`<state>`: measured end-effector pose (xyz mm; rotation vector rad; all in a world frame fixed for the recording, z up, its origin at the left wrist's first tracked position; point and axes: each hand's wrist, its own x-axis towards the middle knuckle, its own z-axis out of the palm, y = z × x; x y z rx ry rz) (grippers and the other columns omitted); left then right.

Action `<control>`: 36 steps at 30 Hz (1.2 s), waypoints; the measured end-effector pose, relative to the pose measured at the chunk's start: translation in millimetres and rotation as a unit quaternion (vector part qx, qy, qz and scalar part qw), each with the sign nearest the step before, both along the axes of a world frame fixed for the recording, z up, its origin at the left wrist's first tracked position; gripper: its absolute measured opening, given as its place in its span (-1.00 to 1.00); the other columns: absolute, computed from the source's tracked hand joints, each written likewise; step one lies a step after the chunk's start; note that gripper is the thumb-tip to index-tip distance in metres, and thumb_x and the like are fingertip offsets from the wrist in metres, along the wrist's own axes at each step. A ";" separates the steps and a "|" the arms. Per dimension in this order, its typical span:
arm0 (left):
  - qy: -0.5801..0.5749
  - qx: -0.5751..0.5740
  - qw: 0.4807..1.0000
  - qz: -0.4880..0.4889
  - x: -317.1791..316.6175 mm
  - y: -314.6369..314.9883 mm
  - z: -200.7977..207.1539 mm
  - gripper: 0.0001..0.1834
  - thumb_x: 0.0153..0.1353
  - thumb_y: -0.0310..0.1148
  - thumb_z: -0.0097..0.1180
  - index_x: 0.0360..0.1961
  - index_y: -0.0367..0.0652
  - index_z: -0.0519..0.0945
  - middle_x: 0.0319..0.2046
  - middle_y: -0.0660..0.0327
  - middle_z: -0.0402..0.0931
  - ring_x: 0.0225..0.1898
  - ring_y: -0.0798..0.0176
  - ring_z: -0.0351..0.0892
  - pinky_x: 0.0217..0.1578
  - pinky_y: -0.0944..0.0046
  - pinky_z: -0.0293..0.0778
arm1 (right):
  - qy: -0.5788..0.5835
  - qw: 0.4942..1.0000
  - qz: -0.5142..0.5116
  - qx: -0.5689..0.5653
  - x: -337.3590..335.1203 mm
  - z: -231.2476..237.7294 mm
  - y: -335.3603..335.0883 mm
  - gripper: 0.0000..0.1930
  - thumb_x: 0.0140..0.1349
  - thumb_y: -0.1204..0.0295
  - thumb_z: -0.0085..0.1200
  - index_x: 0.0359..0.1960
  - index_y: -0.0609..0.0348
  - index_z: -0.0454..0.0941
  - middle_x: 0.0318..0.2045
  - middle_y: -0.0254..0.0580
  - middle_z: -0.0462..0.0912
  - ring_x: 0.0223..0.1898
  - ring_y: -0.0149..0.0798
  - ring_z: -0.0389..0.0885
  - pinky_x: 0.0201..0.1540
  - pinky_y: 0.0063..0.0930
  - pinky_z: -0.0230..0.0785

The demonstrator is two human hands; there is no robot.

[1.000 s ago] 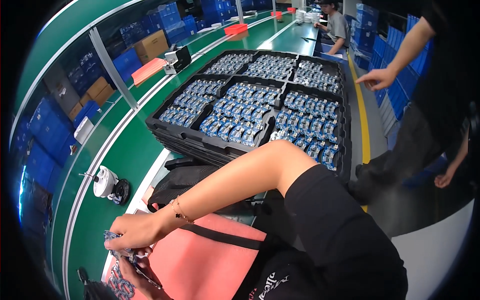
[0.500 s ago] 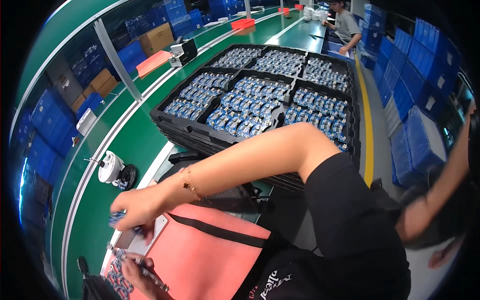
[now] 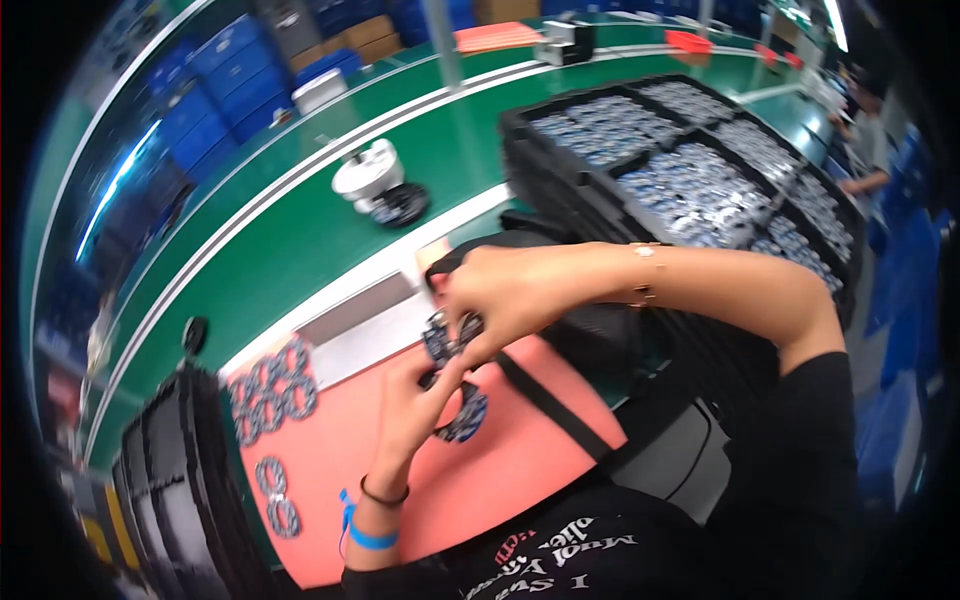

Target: Breaking apart panels of circuit boards and placing individual components into a component storage tray.

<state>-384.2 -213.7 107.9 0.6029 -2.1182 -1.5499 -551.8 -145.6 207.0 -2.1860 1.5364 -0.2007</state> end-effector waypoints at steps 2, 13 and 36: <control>-0.017 0.029 0.999 0.001 11.8 3.1 17.2 -0.82 0.11 -0.40 0.06 -0.39 -0.34 0.57 -0.54 0.30 0.52 -0.50 0.55 0.40 -0.49 0.52 0.32 | -0.053 0.997 -0.040 -0.050 -0.5 -3.0 -0.1 -0.70 -0.12 0.24 0.18 -0.47 0.24 0.59 -0.63 -0.09 0.55 -0.57 -0.19 0.53 -0.47 -0.45 0.34; 0.032 0.020 0.999 -0.026 12.5 0.9 8.9 -0.81 0.05 -0.40 0.12 -0.37 -0.34 0.58 -0.55 0.24 0.55 -0.47 0.50 0.49 -0.47 0.46 0.40 | -0.027 0.993 -0.086 0.076 5.1 6.1 -11.8 -0.62 -0.08 0.18 0.17 -0.46 0.33 0.56 -0.60 -0.08 0.56 -0.51 -0.25 0.54 -0.46 -0.44 0.32; 0.142 0.451 0.876 -0.091 17.8 -5.2 4.0 -0.81 0.14 -0.23 0.01 -0.41 -0.13 0.44 -0.74 0.47 0.25 -0.84 0.66 0.05 -0.88 0.60 -0.07 | 0.136 0.880 0.121 -0.440 41.1 -5.4 12.5 -0.73 -0.24 0.39 0.10 -0.42 0.20 0.48 -0.47 -0.27 0.46 -0.40 -0.24 0.42 -0.32 -0.34 0.25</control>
